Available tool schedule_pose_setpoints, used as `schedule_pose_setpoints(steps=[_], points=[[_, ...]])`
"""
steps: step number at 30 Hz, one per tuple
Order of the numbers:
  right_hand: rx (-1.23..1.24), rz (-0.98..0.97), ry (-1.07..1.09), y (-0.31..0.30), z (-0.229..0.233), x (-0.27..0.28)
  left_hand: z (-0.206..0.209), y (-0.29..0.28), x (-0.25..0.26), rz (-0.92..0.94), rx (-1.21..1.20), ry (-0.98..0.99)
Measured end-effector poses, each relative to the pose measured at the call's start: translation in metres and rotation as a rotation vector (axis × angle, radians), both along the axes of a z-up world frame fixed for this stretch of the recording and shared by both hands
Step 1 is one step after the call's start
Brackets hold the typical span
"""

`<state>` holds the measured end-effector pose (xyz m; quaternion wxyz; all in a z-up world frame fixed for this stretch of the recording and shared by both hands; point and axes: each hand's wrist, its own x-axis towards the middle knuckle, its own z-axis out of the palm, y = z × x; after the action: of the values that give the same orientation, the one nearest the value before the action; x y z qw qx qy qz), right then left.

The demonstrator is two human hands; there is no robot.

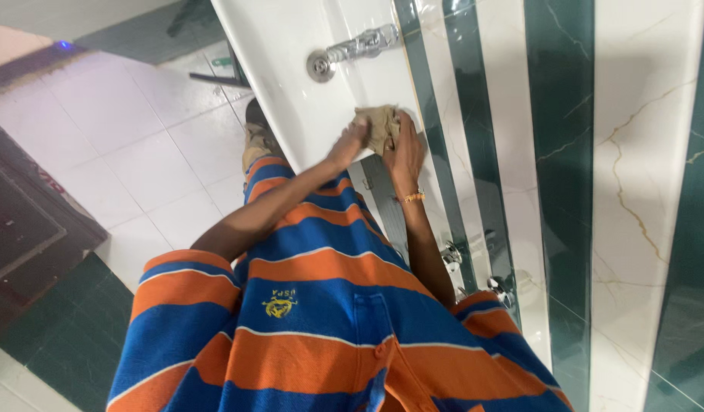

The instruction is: The person washes a brown cloth in a sink under running water by rubbing it against itself and then places the cloth into a clear plastic container.

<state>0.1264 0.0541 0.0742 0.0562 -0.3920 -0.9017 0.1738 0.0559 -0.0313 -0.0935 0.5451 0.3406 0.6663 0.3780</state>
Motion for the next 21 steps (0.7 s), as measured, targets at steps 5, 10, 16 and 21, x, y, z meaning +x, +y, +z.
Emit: schedule_pose_setpoints(steps=[5, 10, 16, 21], points=[[-0.026, 0.032, -0.063, -0.010, -0.001, -0.001, -0.004, 0.028, 0.031, 0.084, -0.004, 0.052], [-0.051, 0.120, 0.091, 0.008, -0.020, -0.035, -0.012, 0.041, 0.021, 0.752, 0.045, -0.876], [0.010, 0.145, 0.101, 0.024, -0.056, -0.108, -0.014, 0.069, -0.060, 0.945, 0.269, -0.921], [-0.018, 0.101, 0.129, 0.013, -0.043, -0.111, -0.013, 0.064, -0.060, 0.871, 0.280, -0.801]])
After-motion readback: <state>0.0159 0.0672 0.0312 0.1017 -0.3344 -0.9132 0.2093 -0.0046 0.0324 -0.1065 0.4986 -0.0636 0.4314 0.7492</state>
